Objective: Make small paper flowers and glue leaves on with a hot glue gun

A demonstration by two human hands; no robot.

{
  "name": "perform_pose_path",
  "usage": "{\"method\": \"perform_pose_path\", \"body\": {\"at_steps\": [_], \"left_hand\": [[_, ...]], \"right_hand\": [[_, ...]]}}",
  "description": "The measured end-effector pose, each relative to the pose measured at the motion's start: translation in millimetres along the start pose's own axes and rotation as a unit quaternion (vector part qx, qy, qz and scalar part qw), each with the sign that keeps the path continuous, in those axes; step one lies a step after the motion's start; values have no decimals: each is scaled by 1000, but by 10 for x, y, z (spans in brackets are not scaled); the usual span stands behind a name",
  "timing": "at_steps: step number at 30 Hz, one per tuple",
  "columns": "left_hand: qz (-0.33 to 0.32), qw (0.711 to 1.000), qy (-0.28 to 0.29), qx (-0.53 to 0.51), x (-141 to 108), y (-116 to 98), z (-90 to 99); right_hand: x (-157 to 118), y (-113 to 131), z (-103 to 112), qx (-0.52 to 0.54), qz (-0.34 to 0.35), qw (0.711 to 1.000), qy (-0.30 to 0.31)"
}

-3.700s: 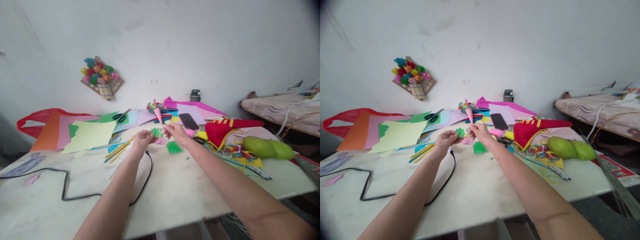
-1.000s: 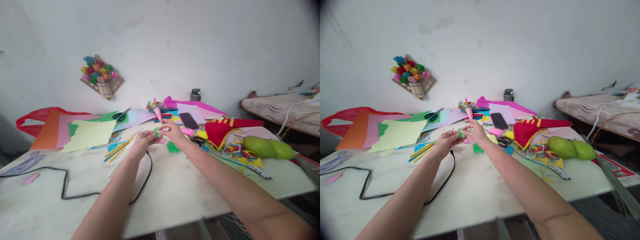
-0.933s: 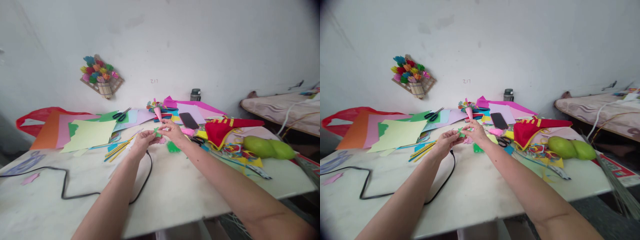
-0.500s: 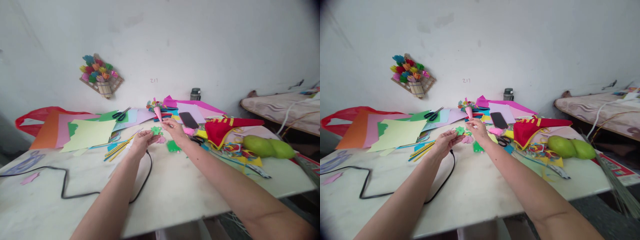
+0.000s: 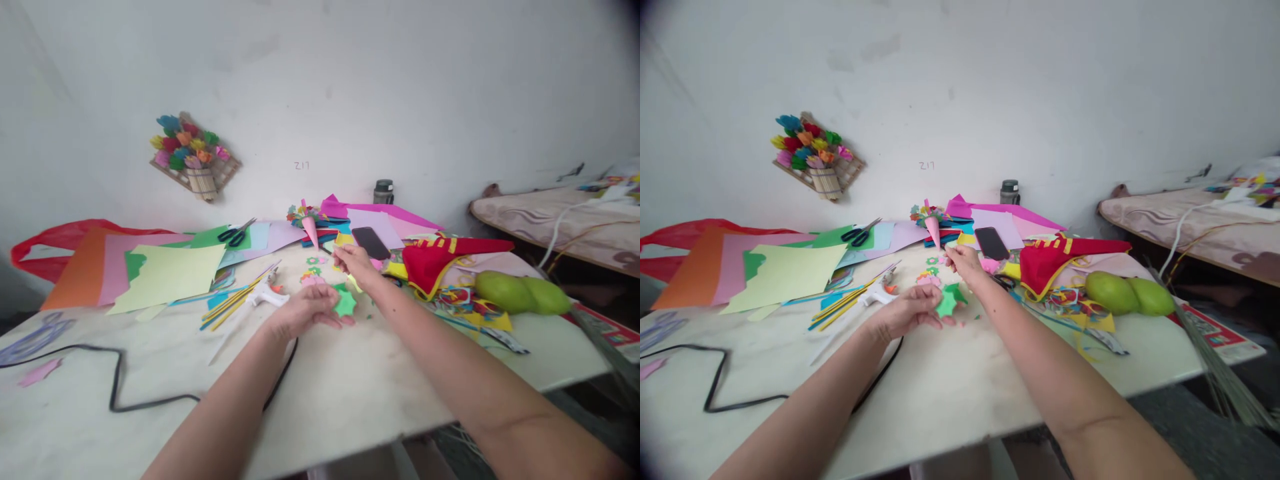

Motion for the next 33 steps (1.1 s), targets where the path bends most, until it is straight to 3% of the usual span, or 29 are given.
{"method": "perform_pose_path", "body": {"at_steps": [1,3,5,7,9,12,14,16,25,29,31,33], "left_hand": [[35,999,29,-2,12,72,-96],[46,998,41,-7,40,112,-178],[20,1000,4,-14,69,77,-102],[-24,997,-63,-27,76,9,94],[-62,988,-135,-41,55,-44,320],[-103,971,-210,-46,15,-90,542],[-113,965,-233,-45,10,-97,580],[-116,964,-238,-39,20,-98,557],[-120,970,-212,-18,34,-130,492],[-138,961,-238,-24,-19,-209,555],[-154,953,-260,-22,-58,-269,612],[-174,943,-282,-17,-103,-332,676]], "right_hand": [[3,-17,14,-1,-7,1000,-6],[7,-25,46,-7,-15,1000,-9],[10,18,63,-29,-12,999,27],[-12,88,22,-80,-11,989,127],[-99,115,-45,-165,-36,950,262],[-355,69,-116,-279,-106,846,443],[-497,59,-132,-320,-132,803,486],[-601,58,-153,-351,-137,784,493],[-781,43,-285,-401,-41,791,461],[-764,85,-286,-382,-63,799,460],[-705,181,-268,-329,-91,820,459],[-563,365,-253,-259,-75,863,427]]}}
Point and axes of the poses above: each hand's wrist, its own x-axis towards the middle knuckle, its own z-axis out of the back of the hand, y = z × x, the point moved 7 cm from there along x, towards the middle knuckle, and after that the axes turned 1 degree about y, right-handed, at the moved point
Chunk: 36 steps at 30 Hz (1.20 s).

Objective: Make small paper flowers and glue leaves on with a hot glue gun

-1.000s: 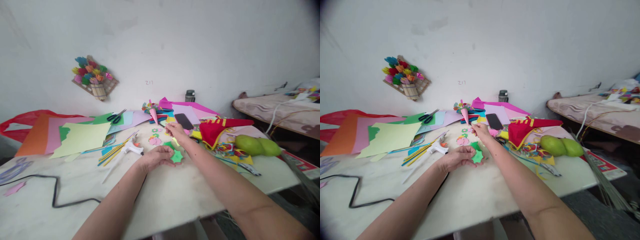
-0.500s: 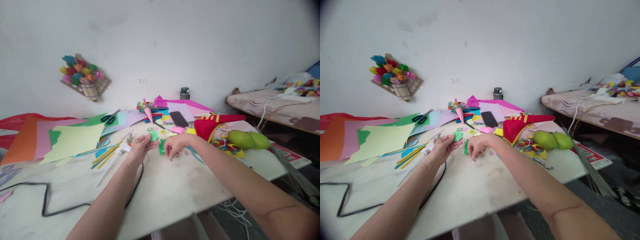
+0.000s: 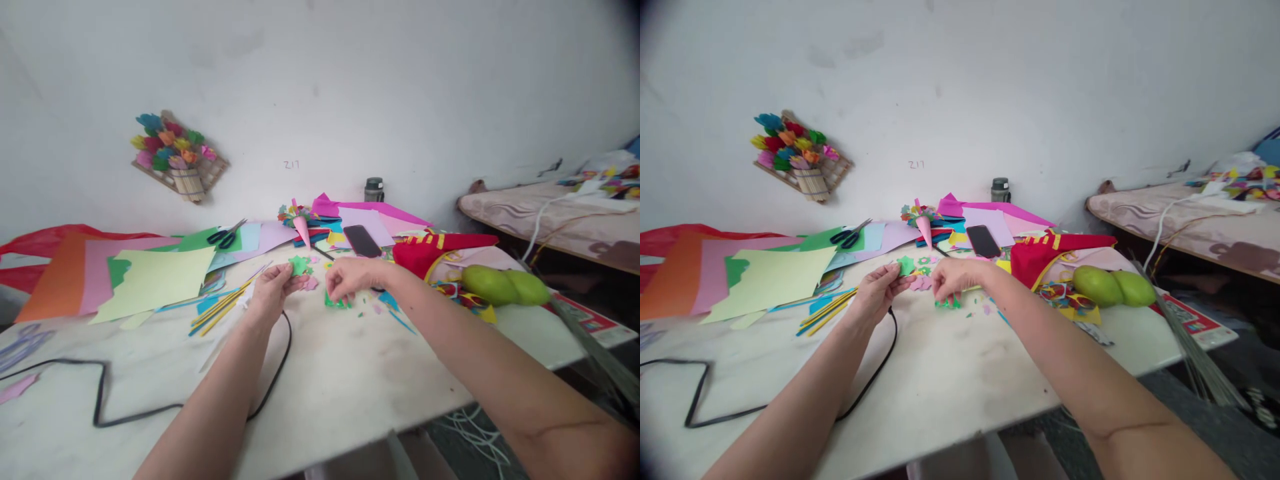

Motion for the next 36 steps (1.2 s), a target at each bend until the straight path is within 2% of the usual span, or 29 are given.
{"method": "perform_pose_path", "body": {"at_steps": [3,6,9,13,16,18,24,30,36], "left_hand": [[-27,999,-29,1,20,-83,109],[-40,998,-46,1,28,-116,195],[-44,998,-49,7,35,-113,245],[-45,998,-45,10,42,-104,262],[-39,998,-46,11,43,-93,262],[-35,998,-47,11,45,-83,264],[-34,998,-49,15,49,-74,274],[-33,998,-51,15,48,-82,276],[-32,998,-41,21,58,-70,269]], "right_hand": [[73,208,289,73,70,991,-92],[214,349,427,139,134,965,-176],[385,370,382,190,170,941,-223],[508,260,274,196,190,923,-270],[530,132,245,225,186,913,-284],[540,86,229,255,190,908,-272],[554,103,163,300,210,902,-229],[539,45,202,301,188,897,-264],[533,53,216,260,206,903,-272]]}}
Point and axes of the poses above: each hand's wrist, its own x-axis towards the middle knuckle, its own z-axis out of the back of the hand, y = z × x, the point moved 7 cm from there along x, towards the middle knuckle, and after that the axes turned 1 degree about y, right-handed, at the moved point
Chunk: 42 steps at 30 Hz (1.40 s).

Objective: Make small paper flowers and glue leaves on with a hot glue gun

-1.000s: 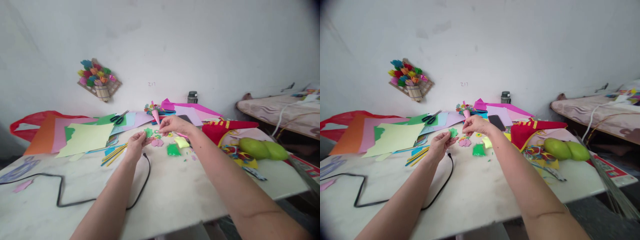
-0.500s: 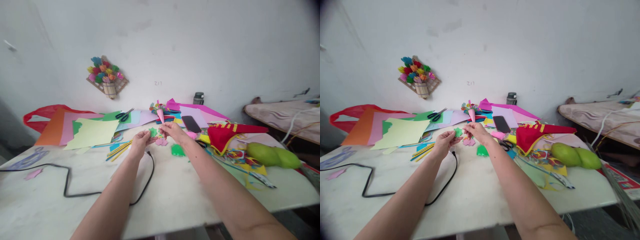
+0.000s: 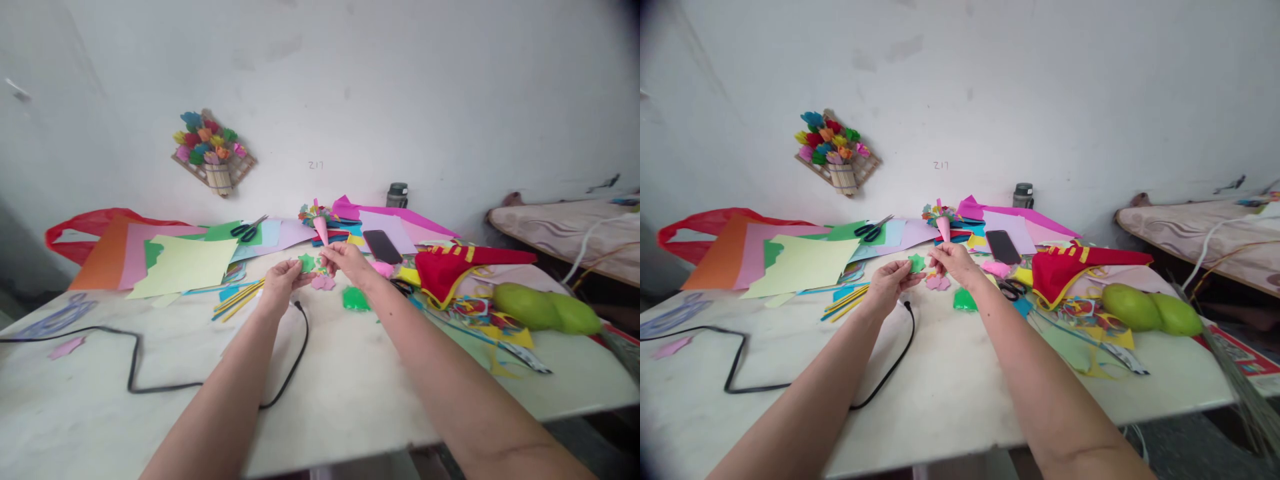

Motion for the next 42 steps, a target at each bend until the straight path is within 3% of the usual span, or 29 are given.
{"method": "perform_pose_path", "body": {"at_steps": [6,12,20,30,42], "left_hand": [[6,1000,16,7,-1,11,-31],[15,999,34,4,-3,37,-55],[25,998,57,5,-18,40,-73],[24,997,67,-28,-23,26,-83],[26,997,58,-46,-29,18,-79]], "right_hand": [[-13,65,20,-101,26,993,-47],[3,129,41,-130,69,986,-83],[-20,78,-101,-85,64,994,-30],[-16,39,-140,-51,70,996,-37],[-5,58,-158,-138,94,985,-41]]}}
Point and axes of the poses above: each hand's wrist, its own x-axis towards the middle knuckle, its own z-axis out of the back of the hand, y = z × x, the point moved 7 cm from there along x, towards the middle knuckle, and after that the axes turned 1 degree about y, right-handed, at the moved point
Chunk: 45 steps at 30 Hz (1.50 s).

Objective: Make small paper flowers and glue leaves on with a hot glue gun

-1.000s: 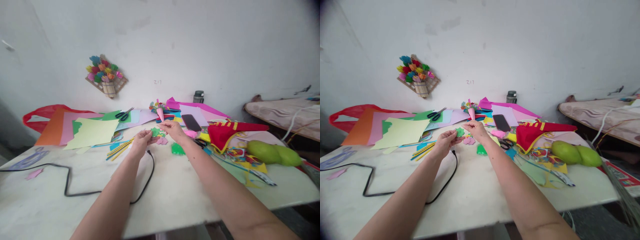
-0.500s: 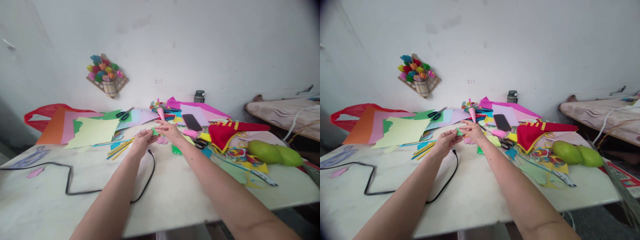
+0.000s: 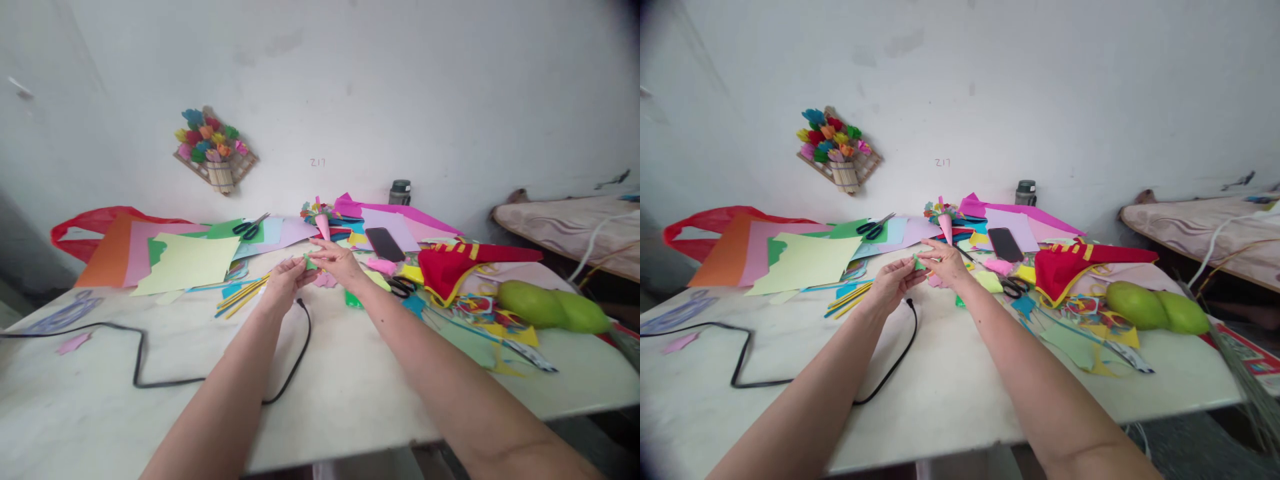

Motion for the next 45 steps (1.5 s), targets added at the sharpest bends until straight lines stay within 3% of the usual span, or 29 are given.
{"method": "perform_pose_path", "body": {"at_steps": [14,20,22,24,25,28,30,32,34,36,38,41,42,44,45], "left_hand": [[13,999,-19,-29,20,43,38],[2,996,-76,-36,2,13,91],[-18,994,-102,-31,-4,-20,135],[-41,990,-133,-28,-13,-50,196],[-53,988,-145,-25,-18,-65,226],[-88,981,-173,-12,-41,-104,291],[-95,978,-186,-3,-60,-102,315],[-98,976,-194,15,-81,-98,323],[-106,975,-196,18,-97,-104,329],[-105,976,-188,18,-93,-109,346],[-116,976,-183,19,-79,-143,392],[-127,973,-191,16,-57,-189,500],[-128,974,-189,11,-50,-198,524],[-116,974,-192,4,-46,-190,558],[-109,975,-194,2,-48,-182,563]], "right_hand": [[-16,73,-12,-98,41,994,12],[23,-6,154,-58,-7,996,-69],[44,-40,144,-53,-75,995,-25],[-60,-18,-35,-73,-140,980,119],[-172,57,-120,-98,-137,970,173],[-689,465,-305,-218,-6,952,213],[-1189,694,-526,-256,107,913,299],[-1548,695,-642,-307,130,871,360],[-1563,585,-581,-366,101,870,313],[-1449,516,-587,-370,157,860,315],[-1189,412,-524,-367,177,874,266],[-794,208,-256,-330,97,934,96],[-736,149,-204,-314,71,944,76],[-704,34,-142,-287,-9,953,95],[-730,-2,-151,-270,-46,951,141]]}}
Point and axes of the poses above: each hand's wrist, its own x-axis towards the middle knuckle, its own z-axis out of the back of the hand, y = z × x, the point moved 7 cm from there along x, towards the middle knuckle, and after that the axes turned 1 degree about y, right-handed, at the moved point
